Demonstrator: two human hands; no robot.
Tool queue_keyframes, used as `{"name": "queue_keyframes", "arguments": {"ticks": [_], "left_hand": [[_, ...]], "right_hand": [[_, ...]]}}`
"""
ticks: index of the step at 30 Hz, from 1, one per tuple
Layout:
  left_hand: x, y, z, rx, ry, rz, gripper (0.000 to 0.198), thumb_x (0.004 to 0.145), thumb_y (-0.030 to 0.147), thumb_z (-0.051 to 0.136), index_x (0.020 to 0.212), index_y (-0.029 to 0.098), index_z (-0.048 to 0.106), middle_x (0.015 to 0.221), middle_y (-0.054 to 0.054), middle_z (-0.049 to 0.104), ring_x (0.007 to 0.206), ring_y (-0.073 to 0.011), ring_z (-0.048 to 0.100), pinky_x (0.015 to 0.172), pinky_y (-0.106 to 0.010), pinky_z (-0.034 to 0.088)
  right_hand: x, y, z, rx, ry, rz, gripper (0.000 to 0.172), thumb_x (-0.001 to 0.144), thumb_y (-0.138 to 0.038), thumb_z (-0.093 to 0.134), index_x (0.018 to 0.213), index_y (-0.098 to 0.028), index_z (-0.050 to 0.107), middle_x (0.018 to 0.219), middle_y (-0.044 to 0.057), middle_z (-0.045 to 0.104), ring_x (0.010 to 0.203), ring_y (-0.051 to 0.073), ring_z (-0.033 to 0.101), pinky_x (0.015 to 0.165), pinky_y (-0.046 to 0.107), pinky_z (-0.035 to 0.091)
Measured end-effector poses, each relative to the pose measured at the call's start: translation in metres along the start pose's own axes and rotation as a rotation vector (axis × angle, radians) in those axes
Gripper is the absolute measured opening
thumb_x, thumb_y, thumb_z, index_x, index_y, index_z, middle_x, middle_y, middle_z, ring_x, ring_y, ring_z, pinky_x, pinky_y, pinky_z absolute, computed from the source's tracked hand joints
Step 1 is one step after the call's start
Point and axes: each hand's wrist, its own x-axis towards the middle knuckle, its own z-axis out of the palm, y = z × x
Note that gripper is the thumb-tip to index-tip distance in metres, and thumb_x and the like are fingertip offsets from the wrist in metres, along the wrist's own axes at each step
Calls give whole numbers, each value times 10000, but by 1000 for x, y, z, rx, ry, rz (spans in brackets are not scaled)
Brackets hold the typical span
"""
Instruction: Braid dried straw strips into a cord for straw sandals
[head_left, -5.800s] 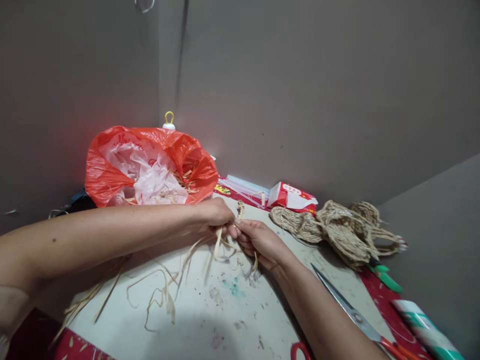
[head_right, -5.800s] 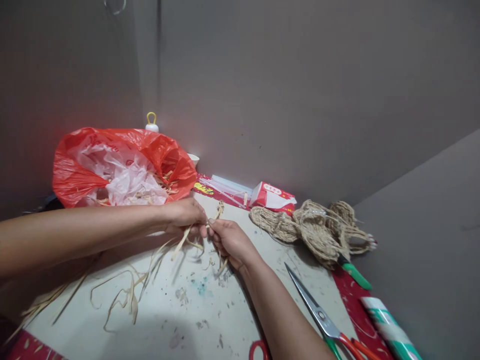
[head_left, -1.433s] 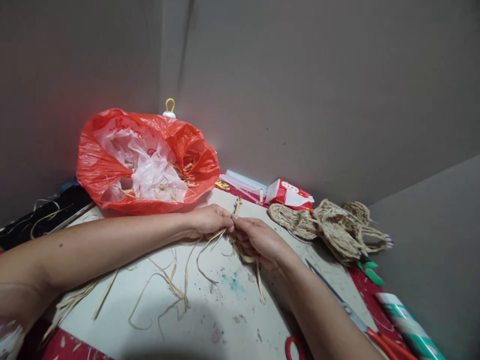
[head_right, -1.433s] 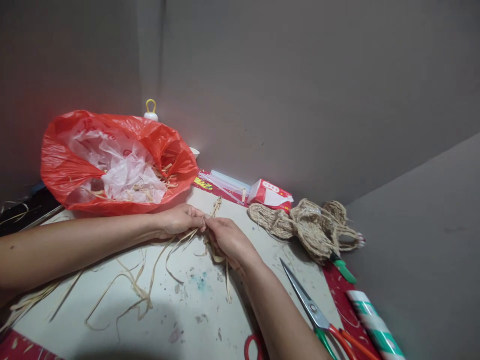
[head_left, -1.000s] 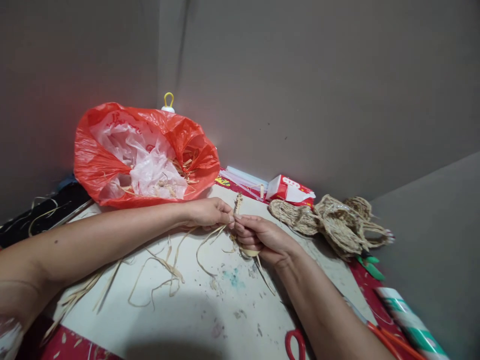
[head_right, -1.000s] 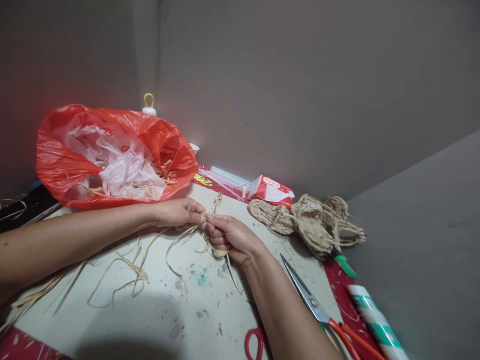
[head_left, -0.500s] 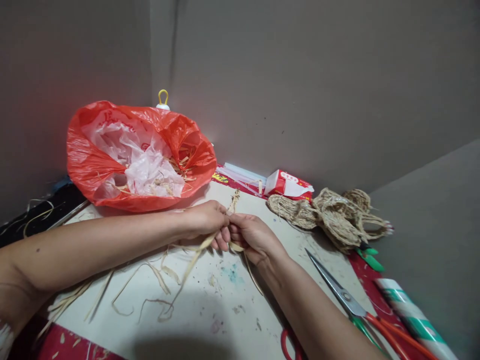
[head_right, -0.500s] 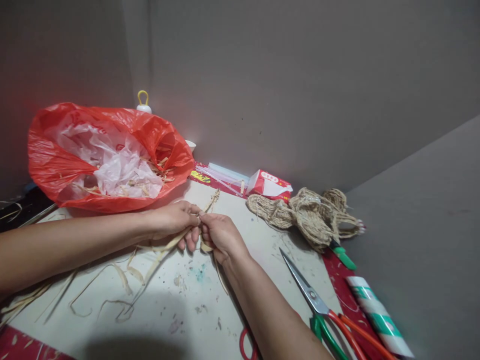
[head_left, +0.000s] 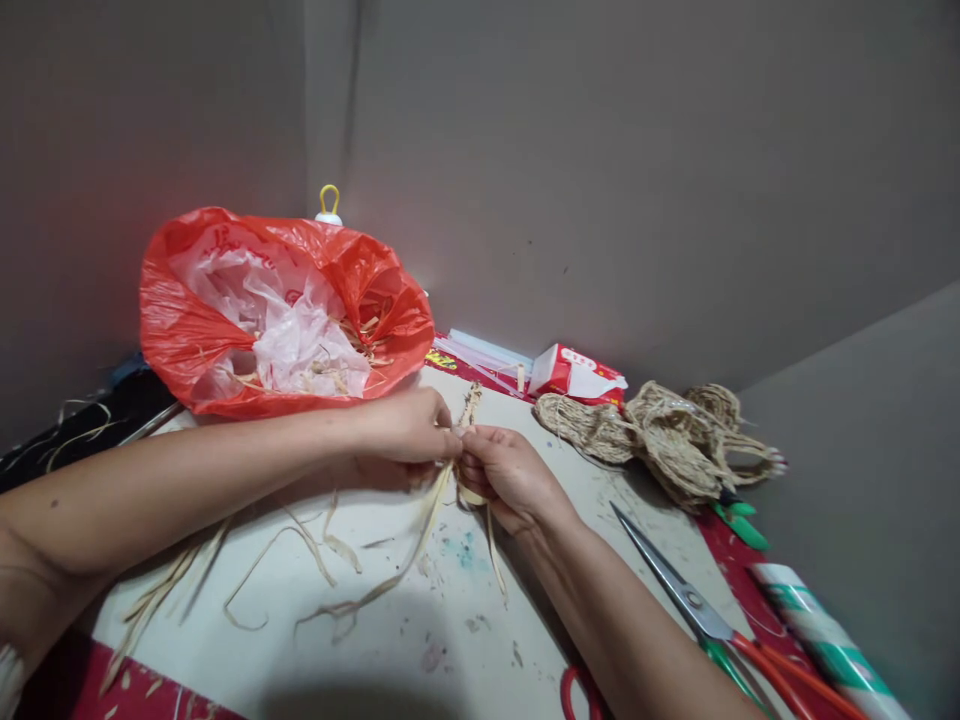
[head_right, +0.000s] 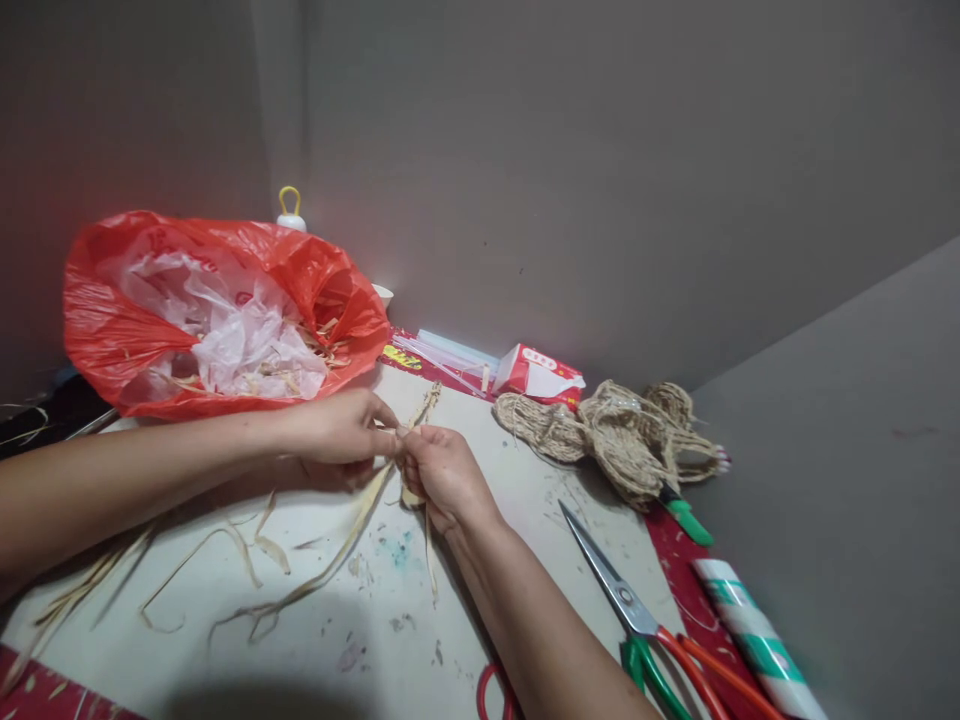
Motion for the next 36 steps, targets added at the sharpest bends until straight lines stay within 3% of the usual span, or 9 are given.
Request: {"name": "queue_keyframes", "arguments": {"ticks": [3,4,9,13,17,25,28,32,36], "left_hand": [[6,-3,-10,101,323,150,137,732,192,478,712,146,606,606,-10,586,562,-122,520,517,-212,359],[9,-5,-9,88,362,190,139,732,176,470,711,145,603,646,-11,591,597,-118,520,541,-208,361],[16,-18,14,-154,74,73,232,801,212,380,616,159,510,547,20,492,504,-93,429,498,-195,331],[16,-22,18,-160,87,128,208,781,216,422,608,155,519,576,27,495,549,-93,423,520,-188,331],[17,-22,9,-77,0,171,217,793,222,426,647,149,569,572,31,497,542,-93,411,501,-187,313],[22,-23,7,68,-78,181,220,785,182,431,686,145,624,624,16,574,572,-94,462,545,-193,337],[25,-28,12,-56,-107,112,177,768,194,453,689,152,605,556,29,522,482,-81,405,476,-201,297],[25,-28,15,-352,-227,-63,143,764,212,454,643,172,517,405,71,330,337,-68,220,372,-219,156],[22,-22,13,-519,-276,-131,225,778,266,486,576,187,428,375,81,264,319,-55,182,352,-216,123]], "right_hand": [[1,-1,-2,-2,-29,-4,300,615,-381,712,590,-156,517,358,-126,310,313,7,184,340,171,90],[2,-1,-3,-8,-41,-3,302,617,-393,715,621,-150,536,362,-129,310,316,7,179,343,174,85],[3,-4,-8,-61,-119,18,367,604,-431,734,583,-160,487,376,-126,300,333,5,173,351,181,73],[3,-11,-16,-126,-202,62,383,602,-455,743,627,-155,506,401,-130,292,349,7,165,353,175,66],[3,-15,-25,-209,-268,98,380,624,-469,737,672,-148,539,393,-125,305,354,15,161,352,179,66],[2,-15,-31,-388,-300,112,343,716,-475,682,710,-154,559,411,-117,309,361,32,170,357,205,72],[1,-16,-31,-510,-266,70,336,748,-483,644,710,-163,550,438,-110,308,379,45,196,369,212,98],[1,-17,-30,-741,-230,-43,325,781,-476,585,696,-167,536,495,-83,345,433,65,251,405,214,181],[1,-15,-27,-929,-172,-198,271,838,-387,481,683,-167,518,588,-36,433,525,96,332,480,226,278]]}}
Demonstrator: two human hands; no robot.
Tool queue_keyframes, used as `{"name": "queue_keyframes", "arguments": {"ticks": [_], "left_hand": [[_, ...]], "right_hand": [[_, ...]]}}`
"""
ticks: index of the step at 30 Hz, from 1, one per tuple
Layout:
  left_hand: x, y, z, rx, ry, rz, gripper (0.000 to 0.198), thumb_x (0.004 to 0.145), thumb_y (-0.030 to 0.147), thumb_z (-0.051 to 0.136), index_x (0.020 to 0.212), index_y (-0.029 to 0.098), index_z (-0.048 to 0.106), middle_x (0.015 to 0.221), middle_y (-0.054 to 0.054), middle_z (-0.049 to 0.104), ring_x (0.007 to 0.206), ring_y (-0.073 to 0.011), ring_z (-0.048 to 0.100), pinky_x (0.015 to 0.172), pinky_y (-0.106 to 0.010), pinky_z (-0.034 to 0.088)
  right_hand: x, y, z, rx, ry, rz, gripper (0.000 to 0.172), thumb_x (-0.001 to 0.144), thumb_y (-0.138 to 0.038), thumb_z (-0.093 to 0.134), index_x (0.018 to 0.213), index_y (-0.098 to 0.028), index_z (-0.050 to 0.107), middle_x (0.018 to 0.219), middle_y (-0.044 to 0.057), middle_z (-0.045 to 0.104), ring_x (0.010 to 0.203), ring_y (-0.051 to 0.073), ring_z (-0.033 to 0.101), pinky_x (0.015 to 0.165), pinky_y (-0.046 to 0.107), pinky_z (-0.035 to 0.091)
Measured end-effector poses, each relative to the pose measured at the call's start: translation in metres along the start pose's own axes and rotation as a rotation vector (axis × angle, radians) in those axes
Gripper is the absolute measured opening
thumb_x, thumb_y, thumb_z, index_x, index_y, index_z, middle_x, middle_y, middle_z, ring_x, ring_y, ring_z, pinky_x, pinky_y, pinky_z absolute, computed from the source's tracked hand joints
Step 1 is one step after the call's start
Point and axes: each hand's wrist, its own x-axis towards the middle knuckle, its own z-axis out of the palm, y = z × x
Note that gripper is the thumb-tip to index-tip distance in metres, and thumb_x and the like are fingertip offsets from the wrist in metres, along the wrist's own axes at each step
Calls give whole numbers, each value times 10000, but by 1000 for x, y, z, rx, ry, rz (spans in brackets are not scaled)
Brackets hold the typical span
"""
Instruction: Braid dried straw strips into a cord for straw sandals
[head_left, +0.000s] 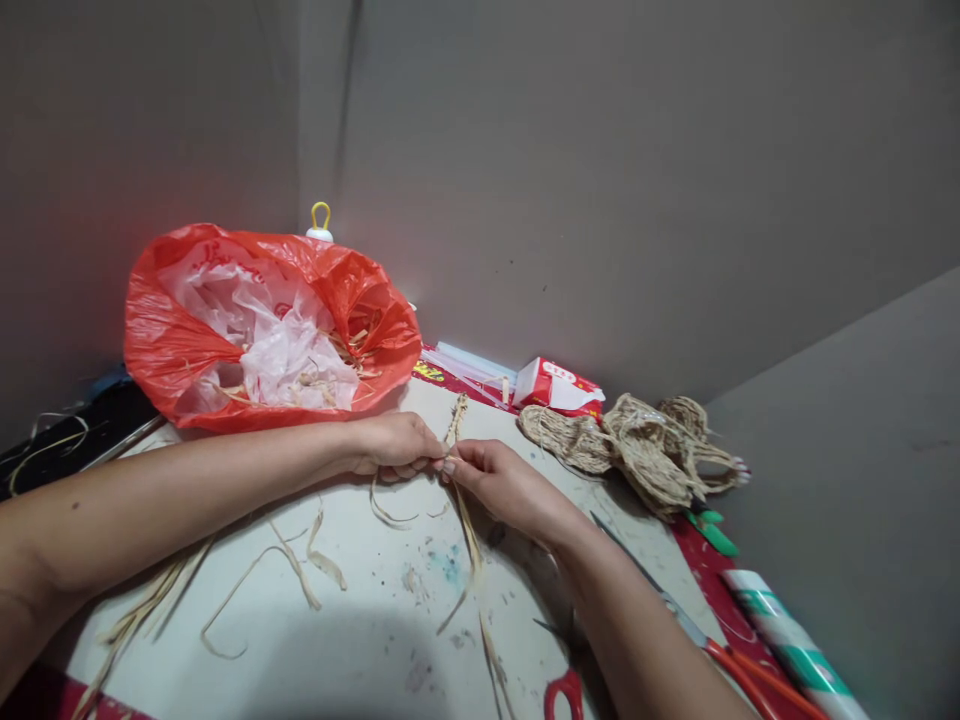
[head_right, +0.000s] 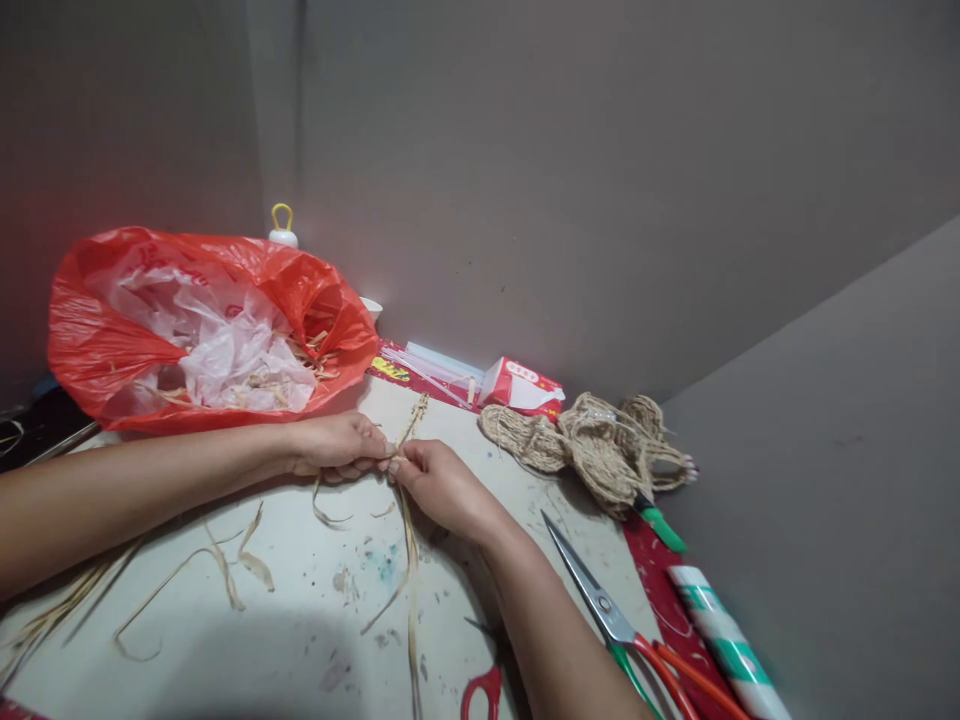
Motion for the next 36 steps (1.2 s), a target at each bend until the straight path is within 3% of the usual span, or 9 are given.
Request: {"name": "queue_keyframes", "arguments": {"ticks": [5,11,14,18,22,28,32,36], "left_hand": [[0,1,5,5,97,14,168,750,238,531,601,175,484,368,79,304,317,-54,221,342,-207,148],[1,0,8,12,142,25,180,763,234,529,597,172,496,353,85,305,305,-51,218,342,-204,148],[0,-1,10,21,163,39,160,755,216,517,602,173,501,358,84,314,308,-52,220,341,-206,141],[1,-3,10,-51,152,65,146,737,204,517,596,174,495,372,81,314,316,-55,211,341,-213,127],[1,-3,6,-184,105,29,170,722,173,530,572,174,450,372,80,300,319,-49,210,351,-211,114],[-1,-2,4,-332,7,19,306,756,227,573,535,176,368,398,85,281,326,-29,178,355,-204,82],[-3,-2,7,-316,49,36,316,760,261,605,537,171,401,380,84,288,324,-30,193,350,-201,90],[-3,-2,9,-254,83,18,268,753,300,636,573,150,506,353,89,284,319,-35,195,350,-200,110]], "right_hand": [[-3,-4,2,-115,80,-21,243,831,-302,471,624,-181,510,583,-17,472,562,125,373,525,251,282],[-13,-13,-11,-291,88,-2,255,820,-261,454,580,-187,500,563,-4,511,543,136,413,514,258,280],[-15,-21,-11,-272,71,45,250,827,-254,428,608,-181,525,563,-10,490,537,133,414,509,253,290],[-14,-30,2,-158,50,79,275,841,-236,386,611,-182,527,516,-23,444,496,125,402,484,242,291],[-12,-31,18,-222,108,48,258,818,-190,389,606,-181,534,568,22,545,536,145,467,525,250,329],[-17,-33,27,-539,158,80,287,862,-221,367,693,-175,594,765,128,692,670,213,602,581,292,343],[-21,-42,32,-752,144,98,308,884,-213,361,762,-157,639,800,176,708,705,269,649,572,322,325],[-26,-53,41,-822,47,64,280,856,-102,372,886,-119,649,804,197,708,711,288,660,569,331,328]]}}
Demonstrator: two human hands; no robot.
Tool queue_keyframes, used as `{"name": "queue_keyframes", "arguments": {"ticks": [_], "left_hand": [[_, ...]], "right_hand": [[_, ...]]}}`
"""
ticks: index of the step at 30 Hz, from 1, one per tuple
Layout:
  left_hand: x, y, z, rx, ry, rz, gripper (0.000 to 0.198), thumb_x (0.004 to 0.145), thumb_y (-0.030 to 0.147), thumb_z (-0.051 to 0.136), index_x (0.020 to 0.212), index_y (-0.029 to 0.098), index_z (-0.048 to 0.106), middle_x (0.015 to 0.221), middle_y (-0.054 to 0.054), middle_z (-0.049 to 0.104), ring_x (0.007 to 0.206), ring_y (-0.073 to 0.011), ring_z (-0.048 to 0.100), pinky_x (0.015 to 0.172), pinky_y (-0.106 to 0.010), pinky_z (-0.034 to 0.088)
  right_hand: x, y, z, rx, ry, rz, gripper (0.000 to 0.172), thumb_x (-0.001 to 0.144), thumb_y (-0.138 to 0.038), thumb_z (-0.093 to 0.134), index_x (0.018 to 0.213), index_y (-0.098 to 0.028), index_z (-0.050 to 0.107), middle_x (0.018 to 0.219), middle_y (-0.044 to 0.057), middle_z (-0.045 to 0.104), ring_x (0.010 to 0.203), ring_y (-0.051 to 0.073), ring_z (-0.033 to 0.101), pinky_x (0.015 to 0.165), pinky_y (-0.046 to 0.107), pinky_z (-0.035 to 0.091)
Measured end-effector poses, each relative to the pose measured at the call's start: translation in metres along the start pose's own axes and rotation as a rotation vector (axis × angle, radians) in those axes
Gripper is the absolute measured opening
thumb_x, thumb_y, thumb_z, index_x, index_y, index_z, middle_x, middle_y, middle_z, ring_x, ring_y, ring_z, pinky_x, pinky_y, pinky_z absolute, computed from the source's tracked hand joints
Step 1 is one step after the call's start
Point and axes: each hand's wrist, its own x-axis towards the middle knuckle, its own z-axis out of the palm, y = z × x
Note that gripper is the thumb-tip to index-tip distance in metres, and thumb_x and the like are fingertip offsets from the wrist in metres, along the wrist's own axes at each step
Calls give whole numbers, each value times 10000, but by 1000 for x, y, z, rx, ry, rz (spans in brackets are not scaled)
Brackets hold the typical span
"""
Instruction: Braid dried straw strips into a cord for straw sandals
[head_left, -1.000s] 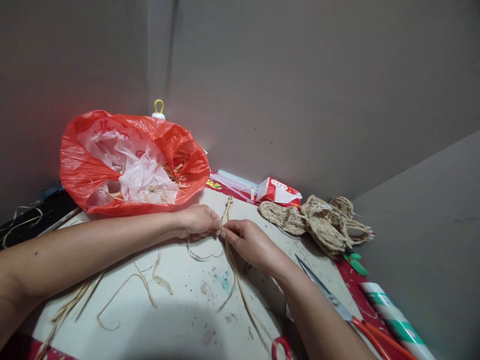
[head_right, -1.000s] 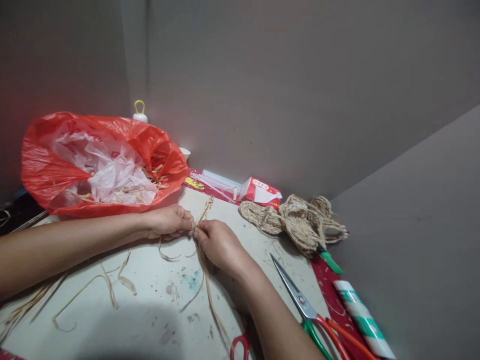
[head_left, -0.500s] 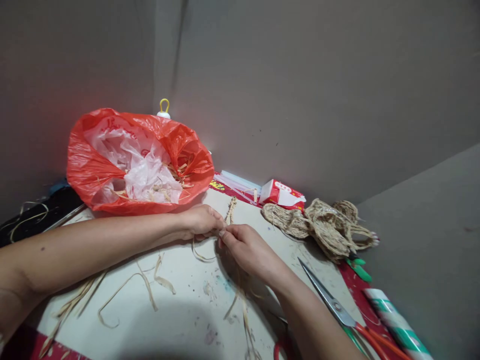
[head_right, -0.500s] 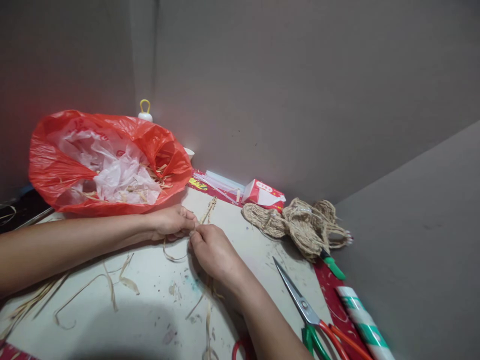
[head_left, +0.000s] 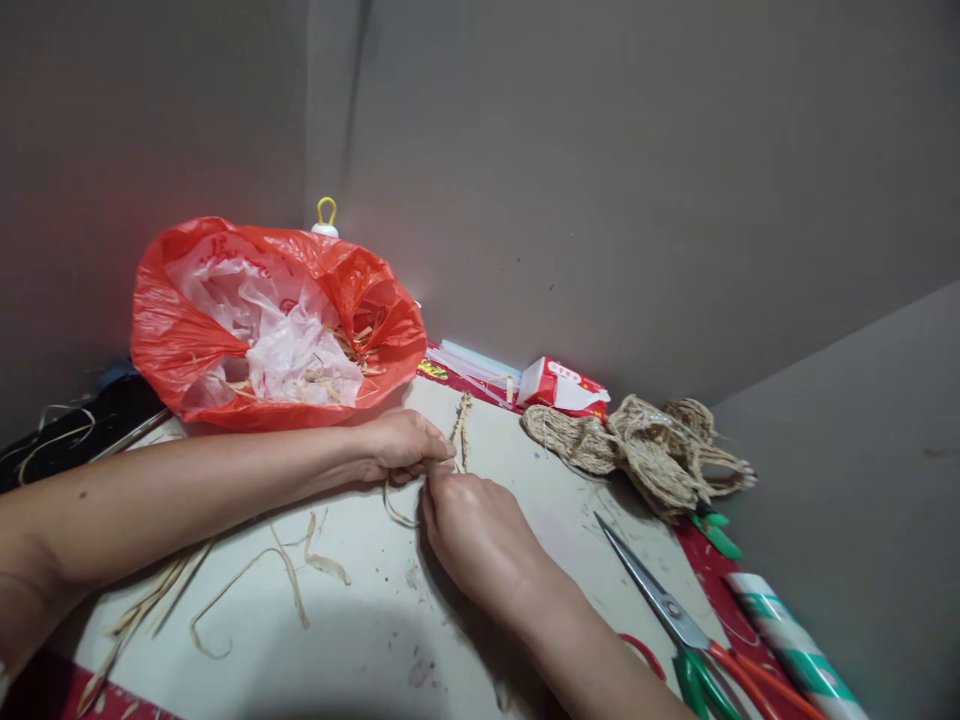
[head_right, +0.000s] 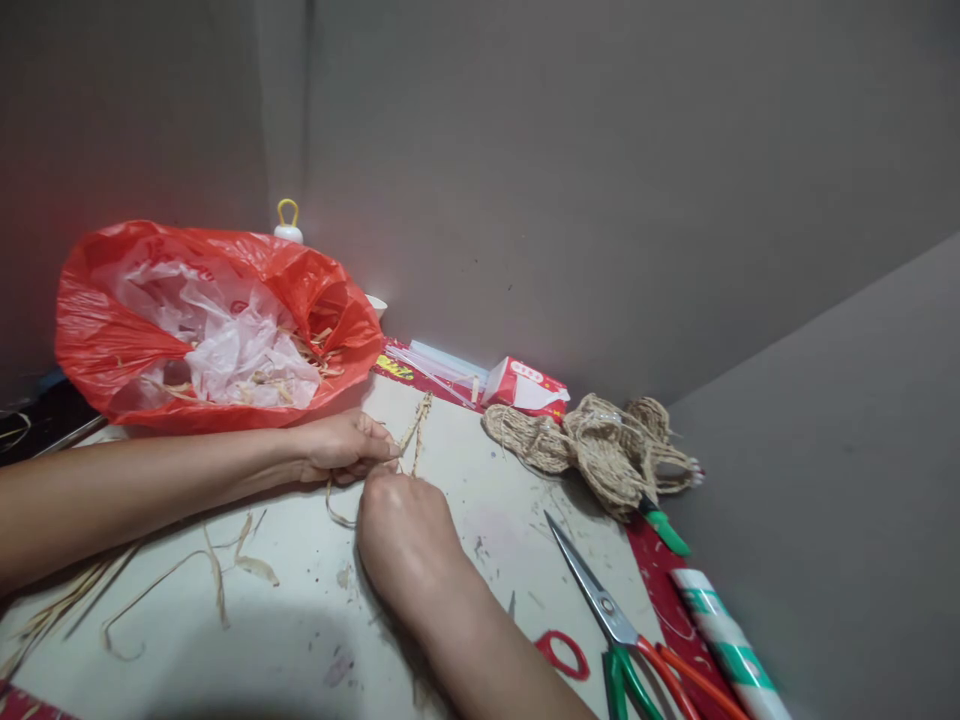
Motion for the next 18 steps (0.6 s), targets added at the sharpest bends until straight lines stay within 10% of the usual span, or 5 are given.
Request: {"name": "queue_keyframes", "arguments": {"ticks": [10,15,18], "left_hand": [[-1,5,-2,9,18,-31,218,787,228,580,593,139,537,336,91,274,309,-37,177,354,-204,102],[1,3,-5,-13,-26,-6,229,756,256,607,573,143,527,336,90,271,312,-39,182,360,-205,108],[2,2,-5,-13,-38,4,217,752,267,609,589,148,529,337,95,266,317,-39,172,364,-209,100]], "right_hand": [[-41,3,-42,605,-247,-381,290,846,-377,530,628,-204,613,558,5,616,503,129,500,467,240,330],[0,55,-32,872,392,124,362,848,-451,498,610,-186,560,488,9,556,465,130,501,462,240,391],[22,62,-13,1146,180,248,338,806,-473,566,656,-170,573,580,40,606,526,150,574,477,245,447]]}}
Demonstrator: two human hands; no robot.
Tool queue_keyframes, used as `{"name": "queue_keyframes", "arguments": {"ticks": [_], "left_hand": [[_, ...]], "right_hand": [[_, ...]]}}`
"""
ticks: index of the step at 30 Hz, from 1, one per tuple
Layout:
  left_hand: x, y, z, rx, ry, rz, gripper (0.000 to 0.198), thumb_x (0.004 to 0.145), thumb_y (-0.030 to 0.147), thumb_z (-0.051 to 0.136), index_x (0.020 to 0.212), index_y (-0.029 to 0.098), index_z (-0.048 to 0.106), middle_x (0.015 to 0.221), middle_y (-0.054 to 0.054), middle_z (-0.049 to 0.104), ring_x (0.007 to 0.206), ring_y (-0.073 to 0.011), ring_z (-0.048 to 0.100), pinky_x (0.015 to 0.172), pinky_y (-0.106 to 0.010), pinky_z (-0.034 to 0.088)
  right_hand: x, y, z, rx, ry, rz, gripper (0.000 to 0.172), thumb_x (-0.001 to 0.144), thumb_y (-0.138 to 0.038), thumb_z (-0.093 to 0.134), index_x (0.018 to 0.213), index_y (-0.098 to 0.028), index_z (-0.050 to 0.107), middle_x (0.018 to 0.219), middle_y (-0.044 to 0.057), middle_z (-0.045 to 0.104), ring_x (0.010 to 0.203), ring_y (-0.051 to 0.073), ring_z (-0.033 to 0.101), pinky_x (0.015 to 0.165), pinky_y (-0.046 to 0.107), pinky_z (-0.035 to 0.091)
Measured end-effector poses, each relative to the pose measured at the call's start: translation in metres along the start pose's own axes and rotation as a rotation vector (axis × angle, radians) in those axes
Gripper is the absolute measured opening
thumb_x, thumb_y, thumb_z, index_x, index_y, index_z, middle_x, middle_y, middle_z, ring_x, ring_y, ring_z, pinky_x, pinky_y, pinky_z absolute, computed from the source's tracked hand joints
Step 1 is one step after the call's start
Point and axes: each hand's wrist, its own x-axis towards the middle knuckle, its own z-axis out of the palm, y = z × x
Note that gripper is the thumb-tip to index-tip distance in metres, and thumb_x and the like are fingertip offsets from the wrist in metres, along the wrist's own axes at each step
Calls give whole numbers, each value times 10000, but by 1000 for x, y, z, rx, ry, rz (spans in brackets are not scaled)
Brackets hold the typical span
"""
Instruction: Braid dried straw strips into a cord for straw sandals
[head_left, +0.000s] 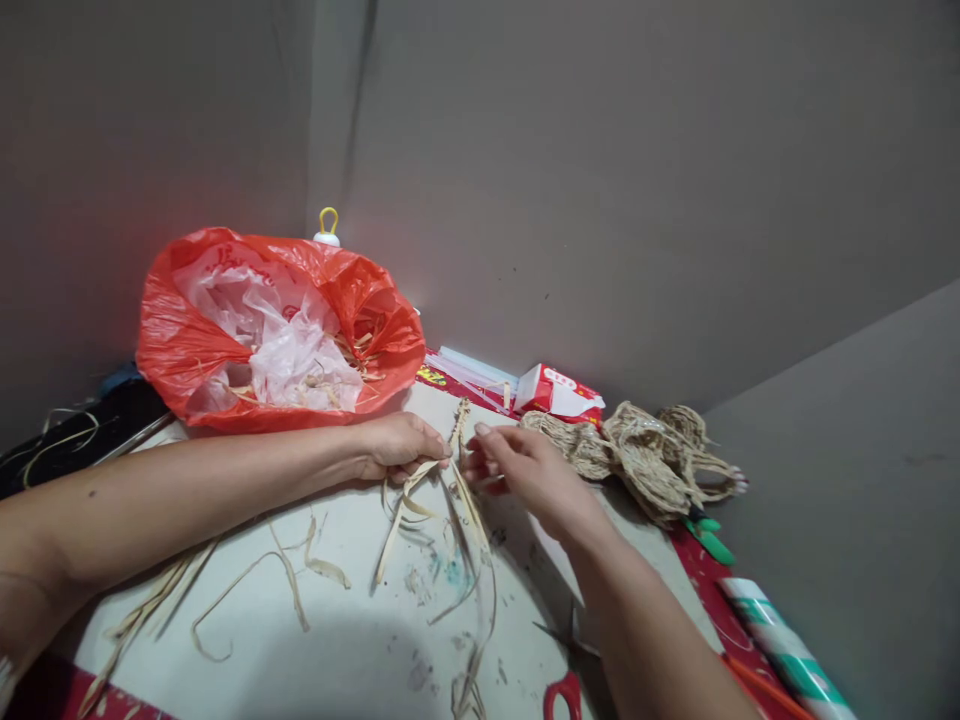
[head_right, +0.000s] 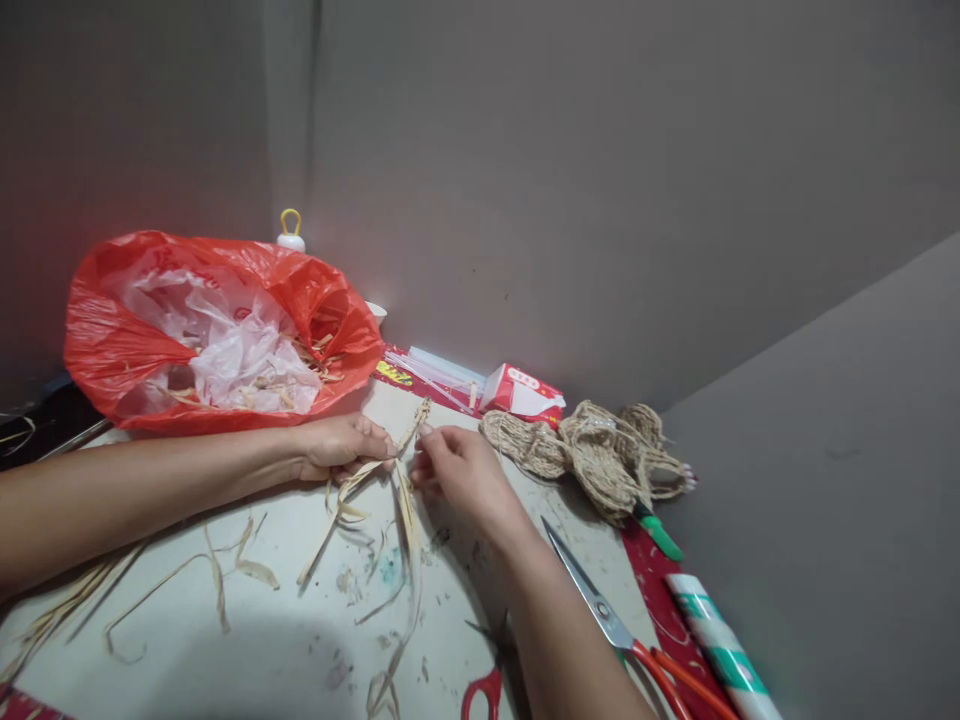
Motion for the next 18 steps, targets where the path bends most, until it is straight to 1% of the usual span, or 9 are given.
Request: {"name": "queue_keyframes", "arguments": {"ticks": [2,4,6,8,9,10,13,16,18], "left_hand": [[-1,0,0,14,-14,21,215,753,278,605,600,146,530,360,82,330,324,-37,185,366,-213,100],[-2,0,1,45,-24,45,214,763,275,584,606,141,529,407,58,415,332,-37,211,366,-218,108],[-3,0,2,76,-5,59,213,774,251,556,595,147,508,414,58,413,336,-40,215,365,-222,116],[-4,-1,3,103,21,70,210,784,233,535,593,155,498,386,77,339,334,-47,201,364,-223,119],[-4,-1,3,118,21,79,210,791,235,527,599,154,504,385,80,325,334,-48,198,364,-223,118],[-4,-2,3,134,6,89,213,800,242,521,609,149,519,394,77,335,336,-48,202,364,-222,118],[-3,-1,1,165,-70,118,248,830,296,510,650,132,561,433,67,374,350,-42,197,371,-220,116],[-3,0,-3,136,-111,118,246,815,335,558,654,155,508,420,91,288,358,-40,189,382,-210,123],[-2,2,-7,131,-153,111,241,794,339,588,666,171,474,422,99,264,360,-42,200,386,-203,134]], "right_hand": [[4,7,11,173,-169,129,319,812,-454,566,681,-163,571,608,40,613,522,139,582,474,238,462],[3,10,20,297,-295,196,307,820,-433,555,678,-161,550,581,19,591,432,97,514,409,208,420],[3,11,24,364,-368,234,317,814,-434,558,651,-166,512,487,-39,496,333,46,349,324,163,294],[4,12,23,376,-395,247,343,797,-446,581,622,-171,478,419,-99,351,318,18,185,303,139,151],[5,13,21,370,-406,250,350,790,-448,594,616,-167,479,412,-113,303,329,14,147,309,137,108],[7,13,19,364,-419,252,353,787,-449,602,616,-159,494,412,-119,280,338,13,132,316,138,86],[10,15,12,359,-476,264,380,785,-463,603,600,-142,521,416,-111,285,347,13,127,326,153,60],[12,17,7,406,-539,273,400,756,-460,629,555,-169,444,431,-115,256,364,16,116,341,157,65],[13,18,7,443,-564,270,396,731,-442,651,556,-179,412,442,-117,249,375,18,109,347,155,73]]}}
